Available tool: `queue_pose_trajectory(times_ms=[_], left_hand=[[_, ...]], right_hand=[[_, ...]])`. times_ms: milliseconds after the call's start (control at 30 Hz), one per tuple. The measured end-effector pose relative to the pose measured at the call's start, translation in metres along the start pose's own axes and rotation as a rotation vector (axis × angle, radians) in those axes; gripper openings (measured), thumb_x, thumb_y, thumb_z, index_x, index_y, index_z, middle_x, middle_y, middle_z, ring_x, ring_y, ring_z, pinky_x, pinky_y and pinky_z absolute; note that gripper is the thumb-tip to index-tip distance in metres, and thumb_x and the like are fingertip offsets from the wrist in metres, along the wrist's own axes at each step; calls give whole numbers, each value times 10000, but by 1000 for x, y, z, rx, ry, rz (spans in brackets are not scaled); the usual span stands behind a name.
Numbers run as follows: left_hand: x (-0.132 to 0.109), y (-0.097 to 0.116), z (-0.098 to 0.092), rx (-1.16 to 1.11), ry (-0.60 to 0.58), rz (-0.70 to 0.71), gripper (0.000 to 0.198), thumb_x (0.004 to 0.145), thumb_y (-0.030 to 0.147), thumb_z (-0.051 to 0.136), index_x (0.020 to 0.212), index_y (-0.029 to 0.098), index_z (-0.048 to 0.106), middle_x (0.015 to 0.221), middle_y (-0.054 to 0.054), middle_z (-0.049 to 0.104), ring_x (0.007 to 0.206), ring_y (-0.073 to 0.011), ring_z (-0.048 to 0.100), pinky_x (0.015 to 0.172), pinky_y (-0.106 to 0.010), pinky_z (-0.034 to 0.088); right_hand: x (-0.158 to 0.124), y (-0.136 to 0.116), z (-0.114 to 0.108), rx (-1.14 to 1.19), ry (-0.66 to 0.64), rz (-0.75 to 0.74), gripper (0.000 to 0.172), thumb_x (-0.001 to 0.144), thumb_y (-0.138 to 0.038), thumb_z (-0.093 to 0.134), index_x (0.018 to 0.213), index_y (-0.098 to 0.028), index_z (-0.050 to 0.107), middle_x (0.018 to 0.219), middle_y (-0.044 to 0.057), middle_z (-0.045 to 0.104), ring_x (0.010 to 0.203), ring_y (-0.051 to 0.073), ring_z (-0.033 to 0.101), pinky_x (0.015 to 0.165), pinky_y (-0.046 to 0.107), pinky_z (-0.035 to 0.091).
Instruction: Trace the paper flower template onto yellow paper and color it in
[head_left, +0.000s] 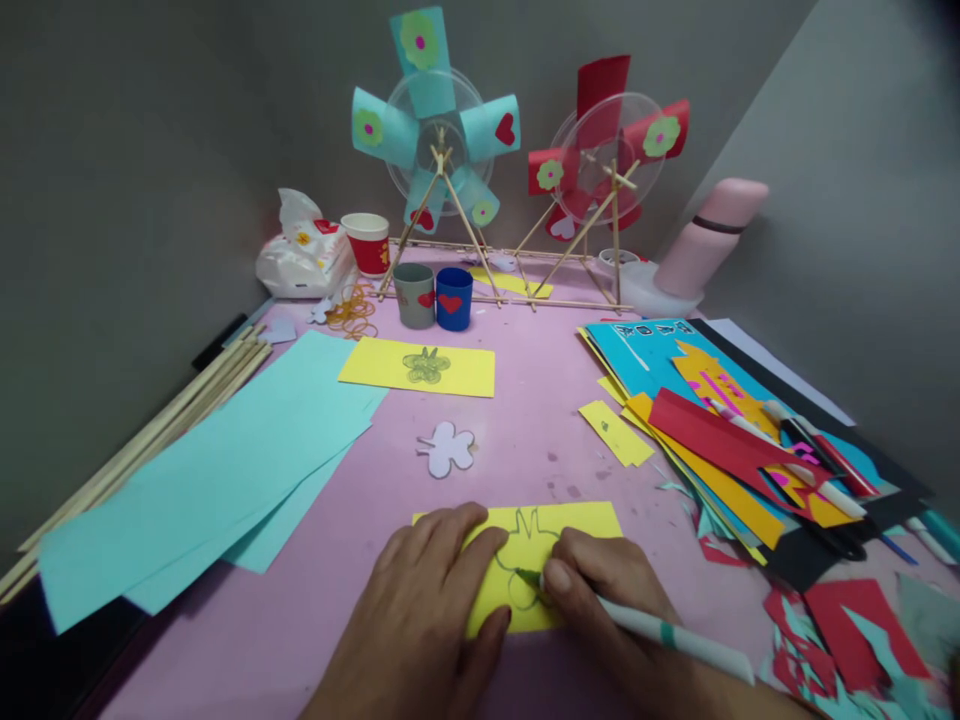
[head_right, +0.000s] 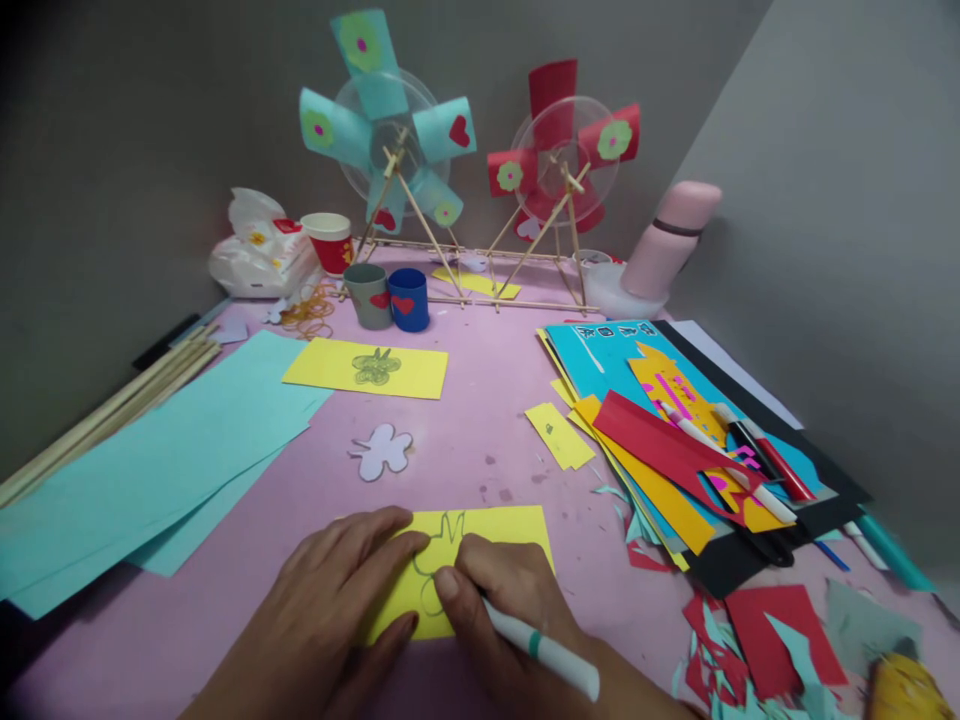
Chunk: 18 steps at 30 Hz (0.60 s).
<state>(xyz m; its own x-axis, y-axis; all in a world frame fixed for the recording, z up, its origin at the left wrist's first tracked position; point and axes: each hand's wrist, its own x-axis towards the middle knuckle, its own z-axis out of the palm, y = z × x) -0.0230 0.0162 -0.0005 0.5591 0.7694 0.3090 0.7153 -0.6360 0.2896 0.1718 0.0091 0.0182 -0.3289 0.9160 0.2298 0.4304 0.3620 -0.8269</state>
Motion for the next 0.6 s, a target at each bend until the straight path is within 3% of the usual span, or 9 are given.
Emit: queue_pose_trajectory(times_ms=[600], left_hand=[[1,2,0,-17,-15,-14,375,845,252,502,1219,227,503,1247,-91,543,1112,-273,508,889,-443,449]], right_hand=[[0,0,-2,18,-53,24,313,926,-252,391,635,-224,278,562,-61,322,479,94,336,483,248,235]])
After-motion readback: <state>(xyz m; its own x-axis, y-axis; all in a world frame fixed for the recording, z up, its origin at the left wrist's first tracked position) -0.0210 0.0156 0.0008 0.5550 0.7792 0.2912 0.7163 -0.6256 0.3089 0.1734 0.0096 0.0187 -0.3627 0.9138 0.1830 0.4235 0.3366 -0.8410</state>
